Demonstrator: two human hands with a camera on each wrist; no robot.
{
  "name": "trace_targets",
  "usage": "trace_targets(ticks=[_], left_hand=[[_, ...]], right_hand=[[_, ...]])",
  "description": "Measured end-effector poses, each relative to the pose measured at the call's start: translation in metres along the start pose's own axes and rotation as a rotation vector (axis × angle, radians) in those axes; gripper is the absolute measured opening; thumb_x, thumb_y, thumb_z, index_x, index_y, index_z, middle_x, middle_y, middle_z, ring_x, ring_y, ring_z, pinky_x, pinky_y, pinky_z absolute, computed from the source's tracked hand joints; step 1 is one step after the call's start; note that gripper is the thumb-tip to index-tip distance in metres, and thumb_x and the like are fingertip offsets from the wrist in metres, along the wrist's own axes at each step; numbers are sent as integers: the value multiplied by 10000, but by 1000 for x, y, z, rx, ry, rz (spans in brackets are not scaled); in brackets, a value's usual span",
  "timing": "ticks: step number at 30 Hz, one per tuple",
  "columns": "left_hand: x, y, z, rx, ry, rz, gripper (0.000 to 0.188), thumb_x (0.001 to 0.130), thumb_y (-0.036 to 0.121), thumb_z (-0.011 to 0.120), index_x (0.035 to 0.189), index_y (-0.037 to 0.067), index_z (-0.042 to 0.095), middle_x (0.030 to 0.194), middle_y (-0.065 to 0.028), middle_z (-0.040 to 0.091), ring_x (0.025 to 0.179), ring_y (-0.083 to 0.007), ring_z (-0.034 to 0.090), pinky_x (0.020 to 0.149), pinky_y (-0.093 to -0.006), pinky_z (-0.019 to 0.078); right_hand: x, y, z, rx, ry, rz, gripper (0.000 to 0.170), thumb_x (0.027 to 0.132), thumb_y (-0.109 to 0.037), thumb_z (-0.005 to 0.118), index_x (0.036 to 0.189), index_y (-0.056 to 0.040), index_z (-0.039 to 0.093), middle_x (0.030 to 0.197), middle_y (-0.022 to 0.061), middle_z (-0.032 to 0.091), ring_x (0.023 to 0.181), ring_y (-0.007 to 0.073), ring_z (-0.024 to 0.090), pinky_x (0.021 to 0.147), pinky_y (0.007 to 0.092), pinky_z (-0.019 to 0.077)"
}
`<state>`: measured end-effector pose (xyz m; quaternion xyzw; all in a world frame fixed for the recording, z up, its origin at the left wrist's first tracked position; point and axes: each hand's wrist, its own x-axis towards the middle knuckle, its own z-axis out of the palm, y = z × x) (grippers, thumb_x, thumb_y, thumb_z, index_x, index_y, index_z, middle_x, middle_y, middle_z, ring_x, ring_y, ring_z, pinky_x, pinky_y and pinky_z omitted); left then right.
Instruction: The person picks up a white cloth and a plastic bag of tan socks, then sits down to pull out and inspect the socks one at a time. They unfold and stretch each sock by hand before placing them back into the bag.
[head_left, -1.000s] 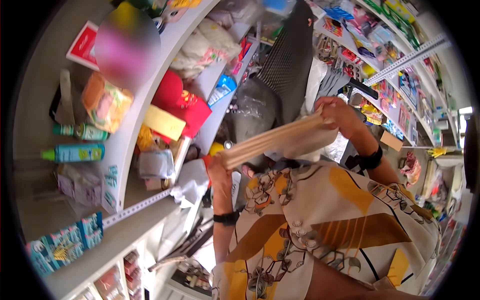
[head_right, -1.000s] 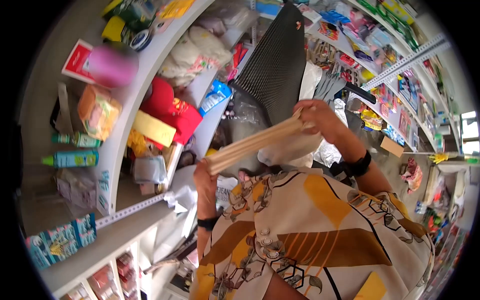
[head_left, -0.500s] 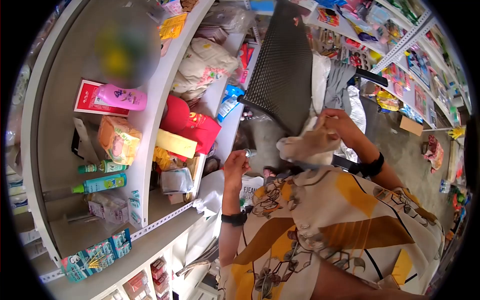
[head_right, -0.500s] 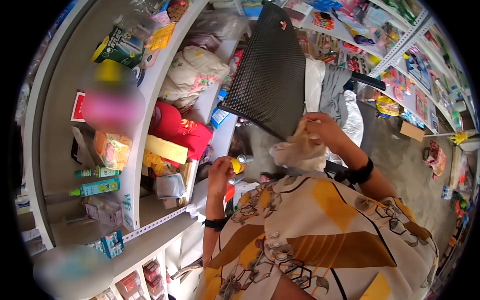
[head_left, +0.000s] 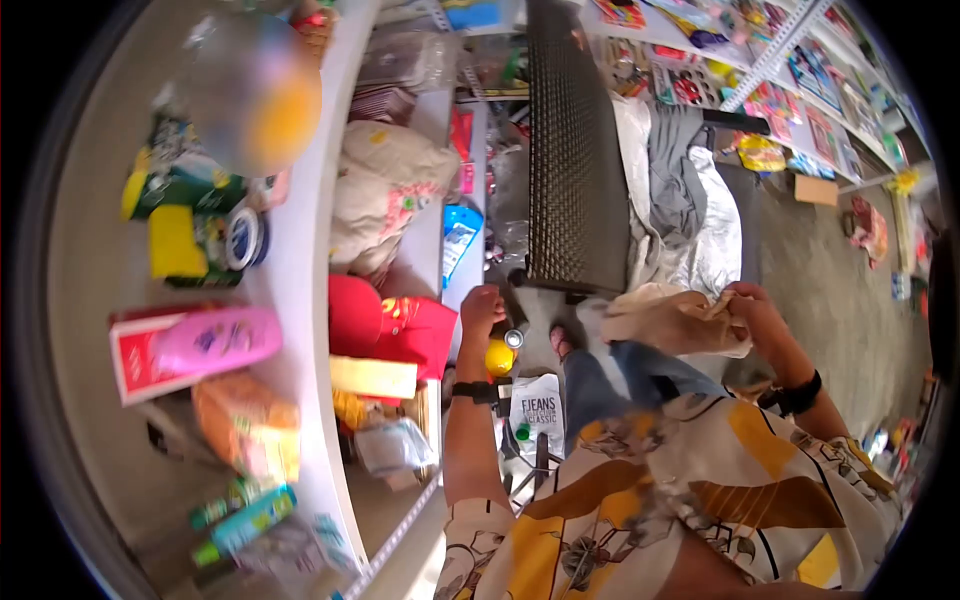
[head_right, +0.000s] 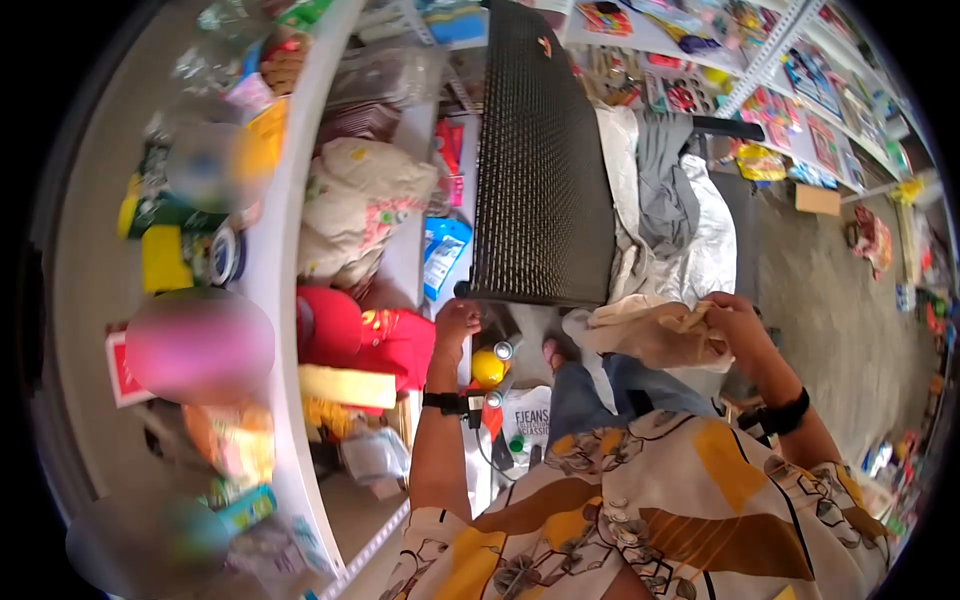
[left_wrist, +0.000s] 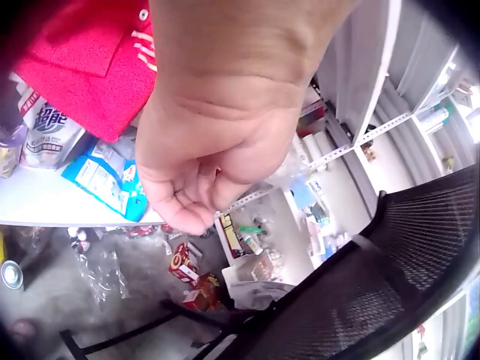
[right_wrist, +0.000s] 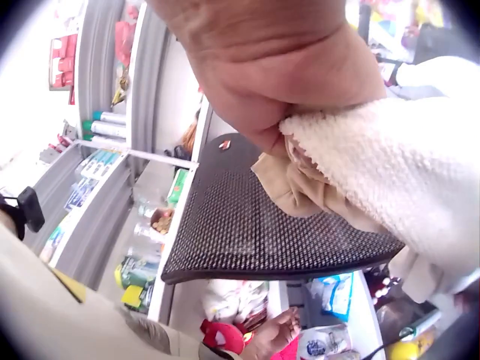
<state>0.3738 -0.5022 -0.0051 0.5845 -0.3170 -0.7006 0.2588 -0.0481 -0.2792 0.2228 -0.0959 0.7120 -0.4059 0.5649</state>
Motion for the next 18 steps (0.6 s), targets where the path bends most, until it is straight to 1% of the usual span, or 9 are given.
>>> trace_targets(ticks=[1,3,4,7,10,12,14,15,18], left_hand=[[26,-11,-6,76,-4,71,106,898,100,586,981,58,637,784,-49,614,599,-125,586,530,-265,528],[78,-25,-9,106,-22,192,93,904,92,568,969,59,625,779,-46,601,617,-125,584,525,-264,520],[103,-33,-12,103,-7,158,97,904,89,564,975,59,623,780,-46,601,620,-124,583,525,-264,519],[175,-59,-16,107,67,92,115,913,88,567,1009,52,618,756,-37,589,590,-118,566,495,-263,504],[258,-89,-33,48,23,127,131,921,97,584,1038,44,614,740,-38,594,548,-113,549,458,-258,486],[302,-96,-39,27,-13,175,328,904,79,619,1219,42,536,767,-65,625,532,-116,544,445,-255,463],[318,-83,-33,-127,39,164,411,885,63,625,1276,40,498,824,-91,640,560,-128,549,467,-252,455],[327,-80,-30,-237,38,199,442,872,47,615,1296,48,487,861,-106,637,591,-143,549,487,-256,447],[353,-62,-22,-235,147,176,582,870,49,604,1409,100,390,894,-108,620,680,-155,569,538,-284,468]], right_hand=[[1,14,-13,49,-51,24,135,860,-70,574,979,-36,628,812,10,597,665,98,561,516,238,432],[-8,29,-6,112,151,21,148,868,-87,584,994,-23,629,839,21,610,709,109,592,563,246,468],[-12,39,-3,111,273,32,154,871,-93,585,997,-16,625,839,24,612,716,114,599,577,249,479],[-26,77,-17,134,357,71,168,867,-97,566,1015,-30,605,807,4,601,600,85,562,486,217,447],[-45,111,-28,214,454,118,176,862,-91,540,1026,-54,595,767,-16,590,501,58,503,412,178,390],[-53,119,-17,249,539,121,163,871,-106,533,1017,-64,591,747,-24,587,467,42,482,386,164,369],[-54,113,1,222,595,111,142,890,-144,535,1000,-70,587,735,-30,590,451,26,476,373,160,362],[-52,107,11,229,629,136,143,867,-75,499,982,-66,584,716,-22,582,445,44,481,368,159,364],[-46,106,27,256,680,143,135,871,-85,504,981,-61,578,713,-12,590,419,53,483,356,177,375]])
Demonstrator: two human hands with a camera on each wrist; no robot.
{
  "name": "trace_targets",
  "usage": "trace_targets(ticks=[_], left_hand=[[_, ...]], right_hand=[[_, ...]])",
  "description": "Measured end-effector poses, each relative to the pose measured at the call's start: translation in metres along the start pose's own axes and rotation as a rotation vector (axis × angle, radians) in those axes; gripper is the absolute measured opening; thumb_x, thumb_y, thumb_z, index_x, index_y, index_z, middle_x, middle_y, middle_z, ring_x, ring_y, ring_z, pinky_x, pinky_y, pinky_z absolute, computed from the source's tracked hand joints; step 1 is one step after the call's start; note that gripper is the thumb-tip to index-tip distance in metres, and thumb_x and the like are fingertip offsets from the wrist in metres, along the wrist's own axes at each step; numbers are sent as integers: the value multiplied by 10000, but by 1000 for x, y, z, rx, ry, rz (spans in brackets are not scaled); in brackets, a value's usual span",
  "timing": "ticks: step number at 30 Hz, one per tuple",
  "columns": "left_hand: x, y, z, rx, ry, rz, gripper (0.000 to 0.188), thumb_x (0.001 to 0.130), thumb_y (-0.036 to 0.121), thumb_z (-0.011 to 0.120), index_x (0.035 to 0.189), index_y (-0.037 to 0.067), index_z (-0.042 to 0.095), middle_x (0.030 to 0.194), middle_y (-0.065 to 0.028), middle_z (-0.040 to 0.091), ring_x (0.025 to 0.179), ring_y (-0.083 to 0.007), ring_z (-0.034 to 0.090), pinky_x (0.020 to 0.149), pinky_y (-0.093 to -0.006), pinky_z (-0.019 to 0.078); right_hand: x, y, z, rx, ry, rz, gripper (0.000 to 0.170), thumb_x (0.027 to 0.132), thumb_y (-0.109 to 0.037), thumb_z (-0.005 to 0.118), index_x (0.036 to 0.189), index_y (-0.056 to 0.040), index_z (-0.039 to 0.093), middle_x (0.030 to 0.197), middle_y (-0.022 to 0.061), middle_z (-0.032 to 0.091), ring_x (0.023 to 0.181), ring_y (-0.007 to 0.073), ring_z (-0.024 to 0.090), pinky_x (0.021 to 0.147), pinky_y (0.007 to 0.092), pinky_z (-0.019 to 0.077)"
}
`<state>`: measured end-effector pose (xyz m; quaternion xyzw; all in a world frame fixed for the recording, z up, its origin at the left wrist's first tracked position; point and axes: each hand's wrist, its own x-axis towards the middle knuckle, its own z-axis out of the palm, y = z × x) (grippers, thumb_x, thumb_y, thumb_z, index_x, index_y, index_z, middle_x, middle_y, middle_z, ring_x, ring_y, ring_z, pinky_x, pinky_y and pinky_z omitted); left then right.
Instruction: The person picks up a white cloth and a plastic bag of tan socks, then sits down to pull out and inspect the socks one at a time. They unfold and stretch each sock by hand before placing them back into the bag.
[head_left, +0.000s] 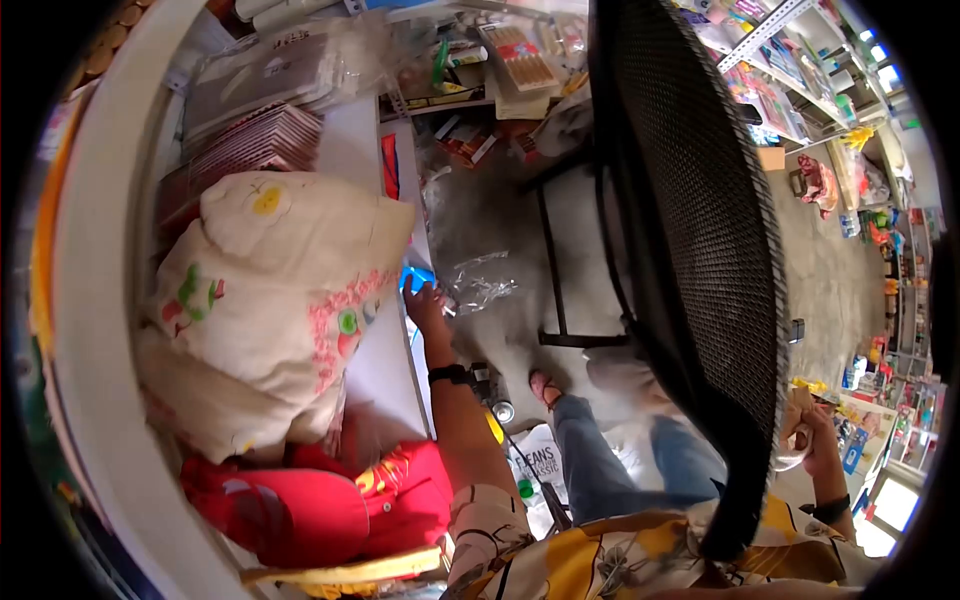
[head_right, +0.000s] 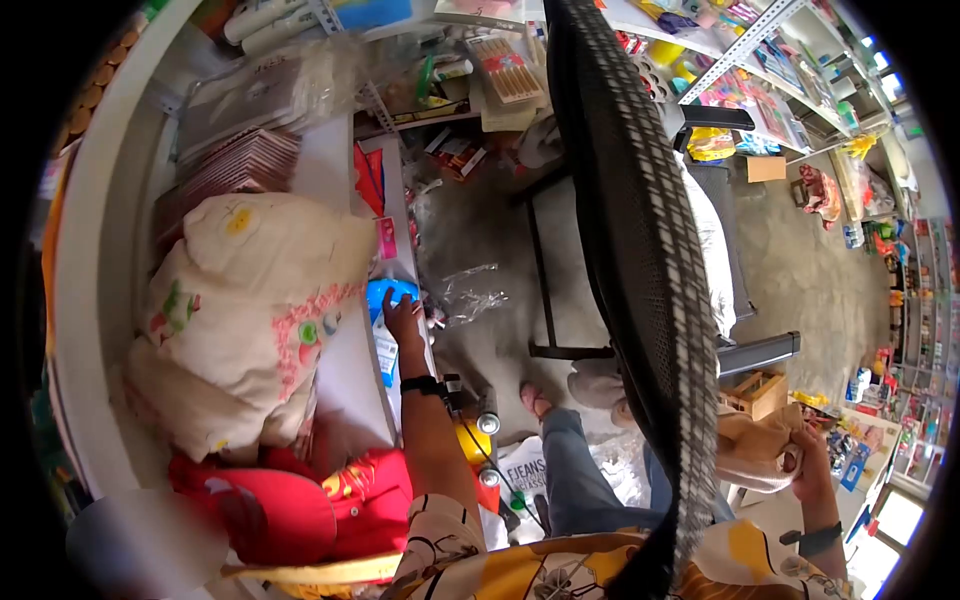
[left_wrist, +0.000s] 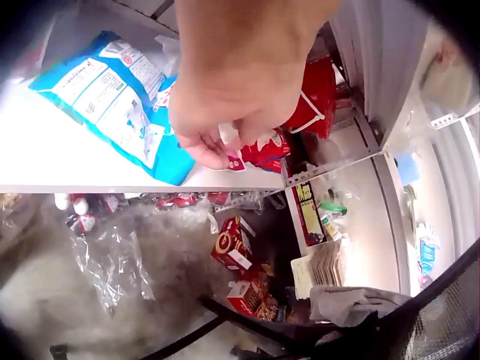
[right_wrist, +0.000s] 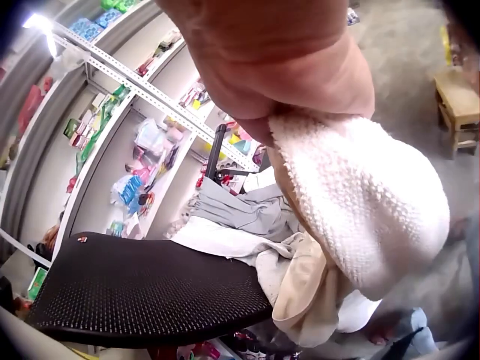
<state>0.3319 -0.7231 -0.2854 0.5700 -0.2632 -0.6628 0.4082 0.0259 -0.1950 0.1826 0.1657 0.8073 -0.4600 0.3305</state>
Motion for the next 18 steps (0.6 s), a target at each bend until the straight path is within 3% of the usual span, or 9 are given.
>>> trace_targets(ticks=[1,3,7,8,9,18], left_hand=[[14,-5,0,42,2,26,629,882,81,602,1449,117,332,944,-123,627,739,-186,603,623,-316,506],[23,-2,9,118,20,58,391,920,181,609,1283,62,524,921,-131,649,801,-223,635,722,-337,529],[120,-45,-20,558,-15,305,378,956,178,582,1291,49,464,905,-104,621,697,-161,589,639,-298,482],[133,-45,-25,702,-46,399,295,962,200,578,1171,-7,559,863,-93,616,677,-155,580,628,-287,474],[136,-40,-24,695,35,389,257,970,223,567,1056,-17,592,817,-78,603,664,-148,568,625,-281,469],[160,-17,-1,593,172,353,331,972,226,551,1161,-46,534,1008,-114,571,862,-196,558,791,-312,461]], right_hand=[[9,13,-15,-24,12,-18,148,874,-94,509,998,-51,578,713,0,600,402,66,488,351,190,386],[7,17,-5,37,53,-19,158,875,-102,512,1007,-45,578,714,8,605,402,72,492,351,191,389],[-14,-8,44,159,105,-2,216,902,-178,546,1069,-52,598,807,19,636,565,95,568,511,205,466],[-25,-17,61,200,130,34,244,909,-216,568,1085,-52,608,840,23,646,630,106,595,579,211,495],[-26,-18,66,208,148,55,239,910,-210,565,1085,-53,608,838,22,645,629,106,594,576,211,493],[3,2,63,139,141,162,202,917,-156,540,1081,-60,608,828,15,642,628,101,584,552,212,473]])
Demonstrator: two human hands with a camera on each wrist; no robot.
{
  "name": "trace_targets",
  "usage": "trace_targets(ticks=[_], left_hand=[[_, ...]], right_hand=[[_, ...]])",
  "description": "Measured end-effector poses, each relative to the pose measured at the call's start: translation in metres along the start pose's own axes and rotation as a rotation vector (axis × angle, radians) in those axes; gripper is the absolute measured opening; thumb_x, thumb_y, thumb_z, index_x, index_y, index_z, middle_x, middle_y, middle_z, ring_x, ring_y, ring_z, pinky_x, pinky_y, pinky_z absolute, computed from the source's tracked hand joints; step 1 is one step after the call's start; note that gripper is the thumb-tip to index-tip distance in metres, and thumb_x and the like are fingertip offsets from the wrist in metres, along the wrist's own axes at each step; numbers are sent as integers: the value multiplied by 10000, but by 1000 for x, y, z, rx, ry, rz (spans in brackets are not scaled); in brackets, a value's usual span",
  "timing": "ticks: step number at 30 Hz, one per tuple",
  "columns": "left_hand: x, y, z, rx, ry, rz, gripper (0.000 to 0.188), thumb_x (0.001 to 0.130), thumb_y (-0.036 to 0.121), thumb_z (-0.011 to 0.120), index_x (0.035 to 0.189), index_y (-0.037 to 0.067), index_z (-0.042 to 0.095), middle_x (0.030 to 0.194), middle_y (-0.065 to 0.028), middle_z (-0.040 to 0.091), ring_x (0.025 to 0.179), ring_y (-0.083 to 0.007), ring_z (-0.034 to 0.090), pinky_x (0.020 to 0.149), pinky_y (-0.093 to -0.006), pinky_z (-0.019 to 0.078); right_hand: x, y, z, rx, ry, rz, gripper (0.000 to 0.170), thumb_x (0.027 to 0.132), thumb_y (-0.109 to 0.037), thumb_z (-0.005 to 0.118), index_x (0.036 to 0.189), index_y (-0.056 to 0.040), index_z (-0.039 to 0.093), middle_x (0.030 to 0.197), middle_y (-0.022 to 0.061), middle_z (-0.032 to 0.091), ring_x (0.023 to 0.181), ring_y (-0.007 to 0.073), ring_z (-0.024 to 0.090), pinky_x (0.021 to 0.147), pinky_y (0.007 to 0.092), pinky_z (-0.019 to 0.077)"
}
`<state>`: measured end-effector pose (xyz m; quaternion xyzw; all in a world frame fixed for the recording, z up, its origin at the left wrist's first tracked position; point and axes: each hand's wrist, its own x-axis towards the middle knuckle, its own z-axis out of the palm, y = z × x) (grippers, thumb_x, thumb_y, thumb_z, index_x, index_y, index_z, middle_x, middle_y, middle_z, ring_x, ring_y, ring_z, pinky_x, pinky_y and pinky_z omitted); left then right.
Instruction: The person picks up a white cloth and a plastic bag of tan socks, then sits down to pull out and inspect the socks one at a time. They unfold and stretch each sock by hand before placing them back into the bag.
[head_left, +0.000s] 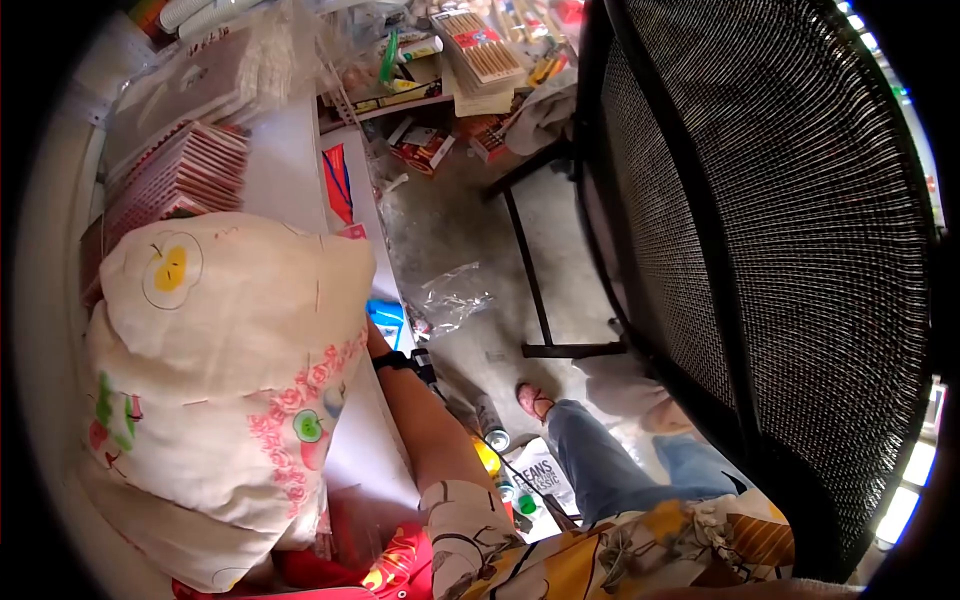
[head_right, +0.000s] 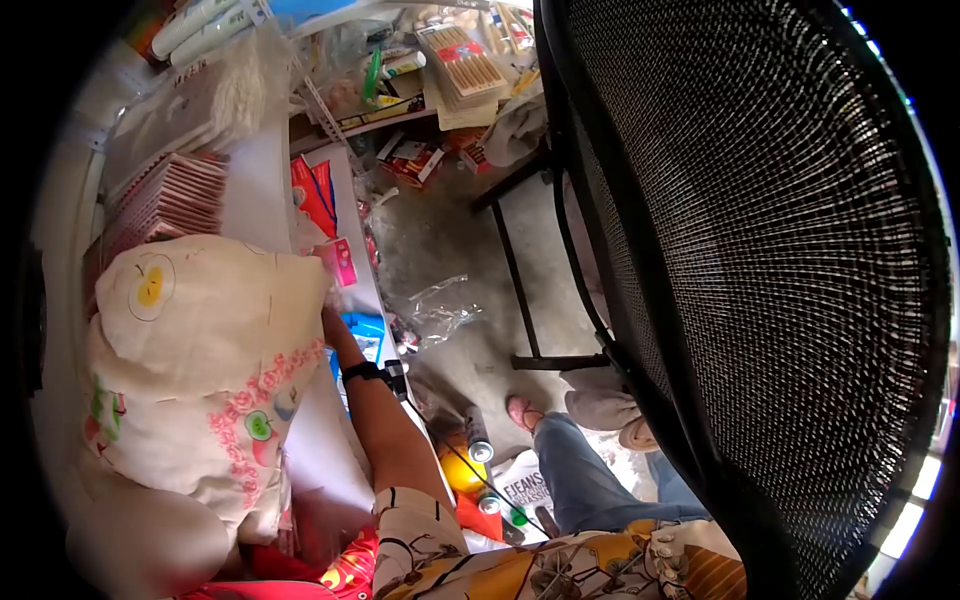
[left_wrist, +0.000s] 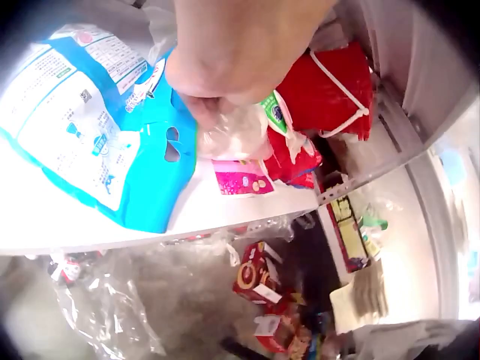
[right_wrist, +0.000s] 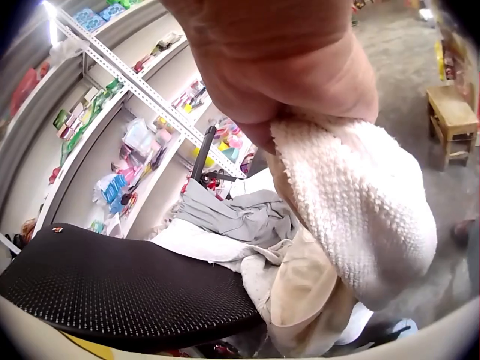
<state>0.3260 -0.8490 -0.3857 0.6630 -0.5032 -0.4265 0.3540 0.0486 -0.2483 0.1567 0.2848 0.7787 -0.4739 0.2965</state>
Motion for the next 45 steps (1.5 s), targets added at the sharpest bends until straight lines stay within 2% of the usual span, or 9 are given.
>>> trace_targets(ticks=[10,13,15,18,27,34,41,43,45], left_hand=[[-130,49,-64,-665,196,22,435,976,229,533,1278,-77,468,1220,-154,535,1081,-250,547,975,-347,452],[-166,66,-87,-853,191,58,468,977,230,528,1313,-87,448,1284,-166,525,1147,-266,544,1030,-357,450],[-181,62,-99,-911,210,28,491,977,231,524,1336,-93,435,1326,-174,518,1191,-277,542,1067,-364,448],[-179,13,-115,-902,370,-262,521,919,228,597,1311,-90,469,1312,-199,533,1185,-319,549,1051,-376,449],[-196,-2,-143,-371,247,-230,573,842,236,654,1288,-85,491,1312,-230,529,1197,-363,529,1048,-398,439],[-127,-5,-105,122,114,-2,616,782,243,697,1270,-81,508,1312,-254,527,1206,-397,513,1046,-415,431],[-84,15,-71,485,-25,44,659,721,249,741,1252,-78,525,1312,-278,524,1215,-431,498,1043,-432,423],[-116,19,-71,619,-1,124,672,704,251,754,1246,-76,530,1312,-285,523,1217,-441,493,1042,-436,421],[-147,22,-67,700,99,368,589,740,234,748,1198,-76,548,1329,-299,507,1211,-454,498,1015,-460,445]], right_hand=[[17,-6,-10,23,-3,72,182,924,-97,512,1076,-68,607,816,6,638,626,96,574,526,214,452],[25,-3,-23,-10,-96,-15,181,901,-86,498,1060,-71,583,800,0,627,518,69,535,440,193,426],[40,5,-40,-41,-197,-58,171,892,-83,495,1043,-72,575,782,-5,618,464,60,507,397,183,404],[48,7,-56,-77,-207,-58,176,895,-82,491,1051,-75,574,761,-12,607,441,53,486,394,176,399],[33,14,-53,-39,-48,55,166,908,-94,497,1048,-80,584,784,-19,613,487,55,515,429,185,425],[34,19,-39,-110,-60,43,174,908,-93,506,1057,-69,593,819,-11,626,547,65,542,466,191,438],[41,21,-27,-156,-72,50,183,909,-92,516,1067,-58,602,854,-3,638,607,75,569,503,197,451],[45,21,-24,-160,-87,51,186,909,-92,519,1070,-55,604,863,-1,641,625,78,577,513,199,455],[50,18,-22,-164,-112,41,189,909,-91,521,1073,-52,606,873,1,645,642,81,585,524,201,459]])
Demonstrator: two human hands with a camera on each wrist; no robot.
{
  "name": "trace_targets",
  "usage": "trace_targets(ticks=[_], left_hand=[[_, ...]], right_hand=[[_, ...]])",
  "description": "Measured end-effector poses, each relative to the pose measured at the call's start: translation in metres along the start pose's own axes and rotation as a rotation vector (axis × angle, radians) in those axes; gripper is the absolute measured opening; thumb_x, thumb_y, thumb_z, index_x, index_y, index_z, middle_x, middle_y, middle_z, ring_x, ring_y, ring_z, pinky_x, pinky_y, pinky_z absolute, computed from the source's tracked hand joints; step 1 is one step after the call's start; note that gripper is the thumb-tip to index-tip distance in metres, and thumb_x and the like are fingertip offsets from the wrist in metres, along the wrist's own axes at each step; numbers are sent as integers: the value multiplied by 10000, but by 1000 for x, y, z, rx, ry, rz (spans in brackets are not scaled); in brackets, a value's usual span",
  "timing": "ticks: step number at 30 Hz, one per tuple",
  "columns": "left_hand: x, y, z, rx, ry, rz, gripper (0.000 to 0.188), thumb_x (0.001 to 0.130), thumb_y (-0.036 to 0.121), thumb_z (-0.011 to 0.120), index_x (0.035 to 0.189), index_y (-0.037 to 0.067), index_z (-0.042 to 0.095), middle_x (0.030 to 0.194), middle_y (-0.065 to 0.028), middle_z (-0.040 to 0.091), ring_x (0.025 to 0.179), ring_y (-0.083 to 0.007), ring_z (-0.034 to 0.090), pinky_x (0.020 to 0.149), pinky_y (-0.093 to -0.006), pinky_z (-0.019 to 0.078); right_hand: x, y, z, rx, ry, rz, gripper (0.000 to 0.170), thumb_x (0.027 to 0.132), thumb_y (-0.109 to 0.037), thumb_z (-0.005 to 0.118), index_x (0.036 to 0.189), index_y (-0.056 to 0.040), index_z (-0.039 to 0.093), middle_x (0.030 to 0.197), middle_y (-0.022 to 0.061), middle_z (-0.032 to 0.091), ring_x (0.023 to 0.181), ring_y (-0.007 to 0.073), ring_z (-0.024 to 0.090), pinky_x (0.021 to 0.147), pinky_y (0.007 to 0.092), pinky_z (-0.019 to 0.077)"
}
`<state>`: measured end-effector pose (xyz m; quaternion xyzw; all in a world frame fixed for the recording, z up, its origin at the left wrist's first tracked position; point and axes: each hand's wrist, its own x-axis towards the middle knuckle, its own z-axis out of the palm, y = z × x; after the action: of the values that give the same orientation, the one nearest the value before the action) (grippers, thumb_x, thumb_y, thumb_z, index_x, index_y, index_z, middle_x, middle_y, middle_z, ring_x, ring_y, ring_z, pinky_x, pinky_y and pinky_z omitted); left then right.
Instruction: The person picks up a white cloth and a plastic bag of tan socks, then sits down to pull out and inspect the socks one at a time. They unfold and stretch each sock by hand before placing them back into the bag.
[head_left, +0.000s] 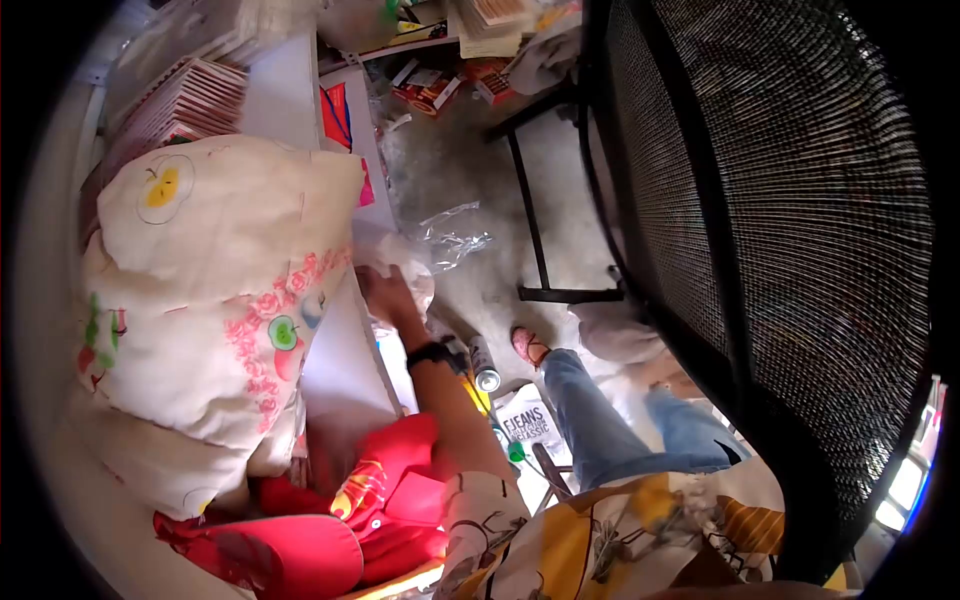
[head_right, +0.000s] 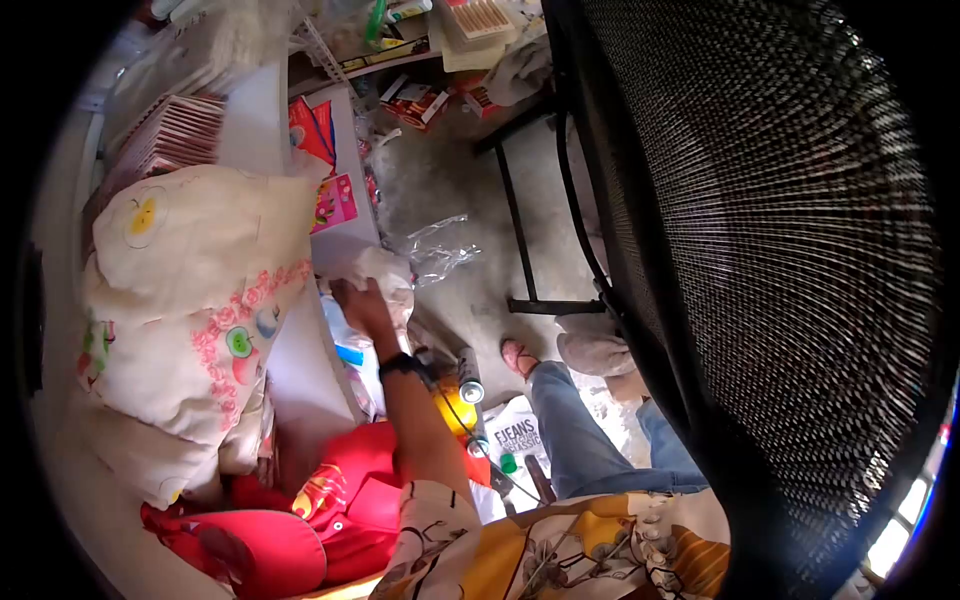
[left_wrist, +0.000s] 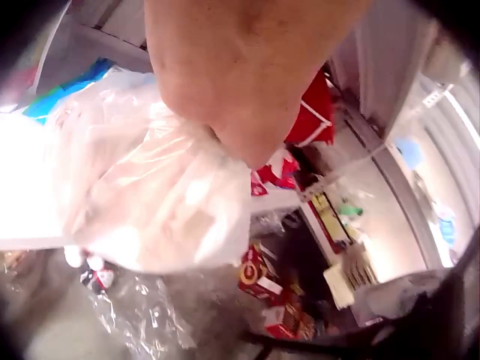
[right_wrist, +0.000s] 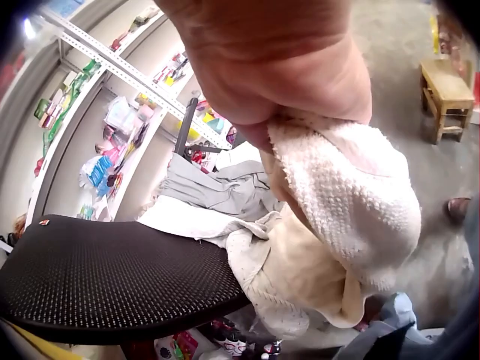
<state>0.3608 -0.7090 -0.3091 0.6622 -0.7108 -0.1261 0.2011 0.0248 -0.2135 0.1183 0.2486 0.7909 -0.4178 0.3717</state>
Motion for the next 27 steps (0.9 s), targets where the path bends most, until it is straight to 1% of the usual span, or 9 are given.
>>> trace_targets(ticks=[1,10,11,13,15,17,18,21,27], left_hand=[[-18,8,-7,-22,71,78,574,744,225,749,1186,-81,550,1338,-304,497,1206,-463,500,1001,-466,456],[-188,86,-144,-190,-227,-36,609,738,205,795,1222,-44,520,1160,-222,544,1033,-426,572,832,-463,518],[-202,96,-165,-111,-300,-5,612,740,204,794,1229,-43,520,1160,-220,546,1035,-423,573,830,-460,519],[-235,123,-202,44,-428,50,619,743,202,791,1243,-41,519,1160,-214,548,1039,-417,576,826,-452,522],[-296,106,-187,-72,-250,49,446,671,196,820,1022,56,583,1131,-175,566,990,-383,594,798,-430,540],[-320,147,-231,46,-199,253,418,632,189,833,925,73,559,1097,-155,568,962,-359,601,765,-425,547],[-338,162,-247,65,-228,262,447,643,159,811,994,18,571,1031,-168,548,930,-383,585,776,-454,516],[-399,194,-278,158,-207,328,452,629,196,838,940,54,541,1015,-142,534,930,-359,594,745,-436,531],[-510,269,-339,137,-184,446,442,667,161,802,991,-8,553,1068,-191,517,924,-423,581,766,-469,518]], right_hand=[[1,0,-1,-1,-10,-4,190,909,-91,523,1074,-50,608,878,2,647,650,83,589,529,202,460],[19,9,-60,-18,-209,-122,212,908,-86,530,1094,-29,613,928,18,662,735,95,623,579,216,482],[8,5,-58,12,-176,-126,106,913,-109,563,1004,-92,613,827,-10,633,665,79,593,537,201,446],[14,10,-88,-10,-273,-150,86,916,-114,564,990,-103,607,834,-25,615,698,68,586,562,194,448],[22,21,-117,29,-294,-162,151,916,-101,543,1051,-67,601,890,-8,628,714,68,585,572,198,447],[40,39,-152,81,-344,-180,179,916,-96,534,1077,-51,598,909,-2,629,715,67,579,575,200,444],[53,49,-172,118,-374,-191,173,916,-97,535,1072,-53,597,900,-5,624,709,66,574,573,200,441],[64,64,-227,206,-359,-215,158,919,-98,533,1051,-49,604,881,-7,616,703,66,572,571,200,438],[90,106,-336,252,-345,-254,127,916,-103,554,1006,-29,604,816,-7,601,589,66,504,517,208,409]])
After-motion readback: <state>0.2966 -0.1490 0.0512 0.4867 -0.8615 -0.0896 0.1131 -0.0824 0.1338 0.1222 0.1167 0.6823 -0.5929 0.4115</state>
